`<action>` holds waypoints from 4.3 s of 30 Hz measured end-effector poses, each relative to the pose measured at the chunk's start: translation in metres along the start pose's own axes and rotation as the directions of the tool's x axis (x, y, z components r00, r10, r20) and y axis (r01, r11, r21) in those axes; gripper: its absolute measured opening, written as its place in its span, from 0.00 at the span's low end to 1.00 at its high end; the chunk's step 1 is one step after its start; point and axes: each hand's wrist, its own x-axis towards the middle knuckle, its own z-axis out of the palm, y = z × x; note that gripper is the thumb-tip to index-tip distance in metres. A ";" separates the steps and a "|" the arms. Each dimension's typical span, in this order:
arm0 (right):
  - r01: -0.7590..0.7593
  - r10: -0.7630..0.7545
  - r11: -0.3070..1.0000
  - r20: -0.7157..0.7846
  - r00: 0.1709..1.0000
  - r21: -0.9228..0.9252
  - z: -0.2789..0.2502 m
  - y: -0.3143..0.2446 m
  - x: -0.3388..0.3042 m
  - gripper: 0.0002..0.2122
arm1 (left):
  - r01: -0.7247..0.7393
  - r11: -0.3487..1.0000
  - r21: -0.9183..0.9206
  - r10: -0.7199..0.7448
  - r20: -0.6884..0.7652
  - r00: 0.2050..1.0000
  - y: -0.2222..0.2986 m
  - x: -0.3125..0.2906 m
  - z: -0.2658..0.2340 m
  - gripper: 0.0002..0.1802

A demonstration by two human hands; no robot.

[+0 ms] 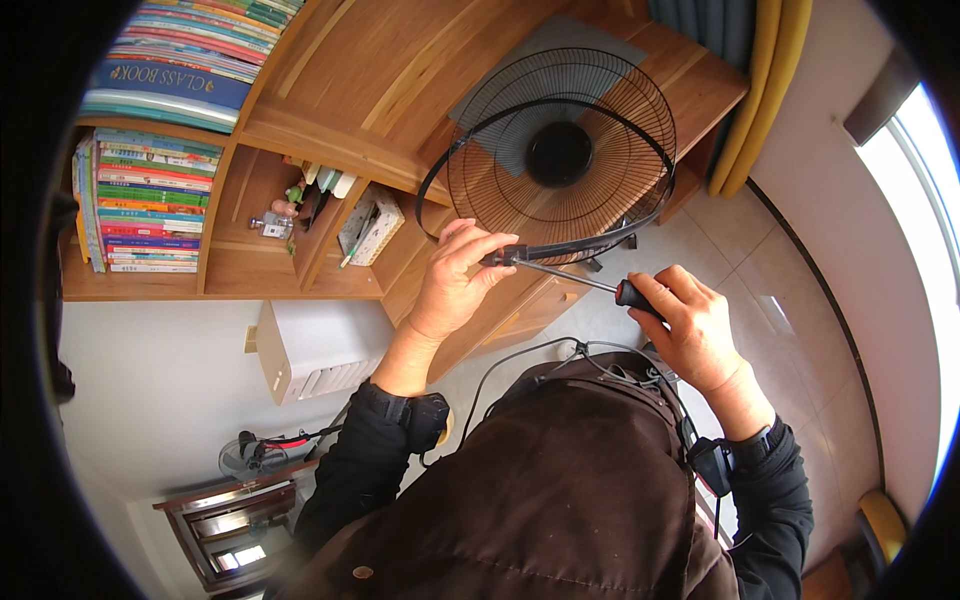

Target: The person assembles a standing fan by attaching the front grille, then uses a screwdriver to tighten a screw on the fan's neck. They then reattach the front grille and adjust the fan's position.

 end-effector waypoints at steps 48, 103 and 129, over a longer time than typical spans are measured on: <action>-0.838 0.197 0.281 0.827 0.527 0.467 -0.015 0.039 0.048 0.13 | -0.014 1.000 0.008 0.014 0.025 1.000 -0.008 0.019 0.008 0.20; -0.425 0.601 -0.344 0.544 0.586 0.837 0.170 0.168 0.052 0.10 | 0.109 0.978 -0.176 -0.204 -0.732 0.650 0.141 -0.001 -0.193 0.18; 0.113 0.006 0.867 -0.237 0.972 0.485 -0.008 -0.204 -0.023 0.10 | 0.202 0.896 -0.396 -0.331 -0.292 0.897 0.157 -0.231 -0.194 0.22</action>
